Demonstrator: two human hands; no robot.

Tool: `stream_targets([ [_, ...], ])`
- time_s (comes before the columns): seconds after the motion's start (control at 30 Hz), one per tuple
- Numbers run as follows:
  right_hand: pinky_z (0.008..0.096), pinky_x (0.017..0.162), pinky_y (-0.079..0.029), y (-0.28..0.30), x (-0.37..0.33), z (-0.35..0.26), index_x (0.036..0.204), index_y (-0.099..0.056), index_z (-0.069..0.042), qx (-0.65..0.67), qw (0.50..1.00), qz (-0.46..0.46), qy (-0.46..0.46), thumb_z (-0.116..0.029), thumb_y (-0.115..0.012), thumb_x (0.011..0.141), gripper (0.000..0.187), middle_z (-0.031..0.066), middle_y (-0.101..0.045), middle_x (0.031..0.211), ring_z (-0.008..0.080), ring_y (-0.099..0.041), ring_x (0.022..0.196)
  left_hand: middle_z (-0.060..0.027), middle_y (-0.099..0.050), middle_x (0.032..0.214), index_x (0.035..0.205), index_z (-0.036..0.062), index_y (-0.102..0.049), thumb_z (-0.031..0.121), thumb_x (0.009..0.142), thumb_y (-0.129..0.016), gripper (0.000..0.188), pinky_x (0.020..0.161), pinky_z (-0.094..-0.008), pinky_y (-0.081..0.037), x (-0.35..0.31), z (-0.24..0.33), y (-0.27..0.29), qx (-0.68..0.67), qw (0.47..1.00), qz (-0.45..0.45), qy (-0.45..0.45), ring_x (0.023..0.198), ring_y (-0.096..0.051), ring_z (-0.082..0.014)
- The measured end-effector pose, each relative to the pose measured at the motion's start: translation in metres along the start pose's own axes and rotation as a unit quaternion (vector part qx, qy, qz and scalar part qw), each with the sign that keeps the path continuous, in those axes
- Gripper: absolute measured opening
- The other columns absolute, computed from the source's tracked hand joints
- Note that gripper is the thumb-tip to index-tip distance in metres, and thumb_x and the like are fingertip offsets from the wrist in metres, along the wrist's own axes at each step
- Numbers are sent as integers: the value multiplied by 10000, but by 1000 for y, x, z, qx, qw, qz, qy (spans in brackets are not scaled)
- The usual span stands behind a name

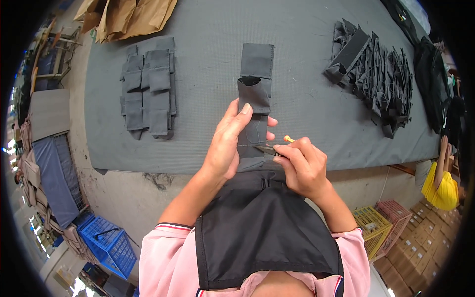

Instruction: Manually trim excess threads or material from small black fabric pieces using a small hand tool.

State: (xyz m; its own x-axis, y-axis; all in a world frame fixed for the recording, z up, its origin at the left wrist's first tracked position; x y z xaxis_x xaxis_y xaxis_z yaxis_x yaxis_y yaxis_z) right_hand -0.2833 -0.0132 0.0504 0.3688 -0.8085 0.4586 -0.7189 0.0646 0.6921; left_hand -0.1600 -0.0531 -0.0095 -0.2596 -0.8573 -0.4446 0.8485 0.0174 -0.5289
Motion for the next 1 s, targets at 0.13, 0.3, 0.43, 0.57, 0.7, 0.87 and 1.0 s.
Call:
stream_targets([
  [0.13,312,542,-464,-7,4,2,884,-612,-28,17,999,-37,-31,-45,-724,651,259,70,-496,719,221,-556,604,-113,-622,964,1168,60,-465,340,974,-425,343,746,-321,-506,0,-6,-2,-27,999,-7,19,835,-610,-184],
  [0.3,264,528,-426,-3,-2,44,976,-582,-21,219,949,70,-215,25,-698,724,281,63,-486,854,143,-492,607,-115,-574,1094,1306,51,-351,317,968,-438,440,769,-333,-499,-4,-13,-4,-78,994,-41,71,914,-599,-190],
  [0.43,228,493,-425,-15,-3,47,1062,-564,-33,260,931,53,-252,41,-686,739,353,31,-416,839,82,-442,621,-118,-403,1332,1440,41,-201,163,907,-546,647,873,-338,-476,-19,-27,3,105,993,-9,46,1153,-478,-185],
  [0.57,221,485,-437,-40,-4,71,963,-608,-39,291,898,52,-326,57,-671,755,238,9,-406,770,71,-442,623,-107,-417,1300,1432,25,-200,38,876,-555,659,864,-313,-480,-21,-36,-6,102,994,-32,20,1096,-502,-171],
  [0.7,250,466,-384,-28,10,74,828,-569,-9,159,955,147,-203,-101,-625,871,116,12,-455,781,76,-438,575,-143,-576,1041,1305,23,-354,172,927,-562,456,634,-284,-537,-21,-49,-2,16,995,-19,93,648,-593,-142],
  [0.87,227,436,-297,-64,-10,88,757,-443,-137,661,556,160,-479,-285,-559,940,263,-45,-411,618,54,-330,448,-171,-567,1063,1354,108,-82,152,901,-601,690,626,-328,-554,-23,-35,-1,38,999,-4,-17,686,-638,-208],
  [1.0,202,408,-266,-68,-13,83,748,-455,-128,694,520,109,-486,-327,-565,930,291,-49,-418,598,25,-348,450,-168,-539,1124,1333,68,-163,112,896,-599,619,639,-320,-555,-22,-37,5,105,993,-40,22,666,-638,-217],
])
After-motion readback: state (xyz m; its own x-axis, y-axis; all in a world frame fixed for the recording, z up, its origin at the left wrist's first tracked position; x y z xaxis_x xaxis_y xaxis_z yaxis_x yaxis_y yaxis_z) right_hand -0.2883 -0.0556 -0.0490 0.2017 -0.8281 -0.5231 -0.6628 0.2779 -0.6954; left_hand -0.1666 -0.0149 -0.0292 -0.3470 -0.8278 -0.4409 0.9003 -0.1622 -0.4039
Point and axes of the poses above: each hand's wrist, its own x-axis towards the middle knuckle, its own y-axis out of the back of the hand, z = x × y, the point moved 8 cm from there along x, towards the middle knuckle
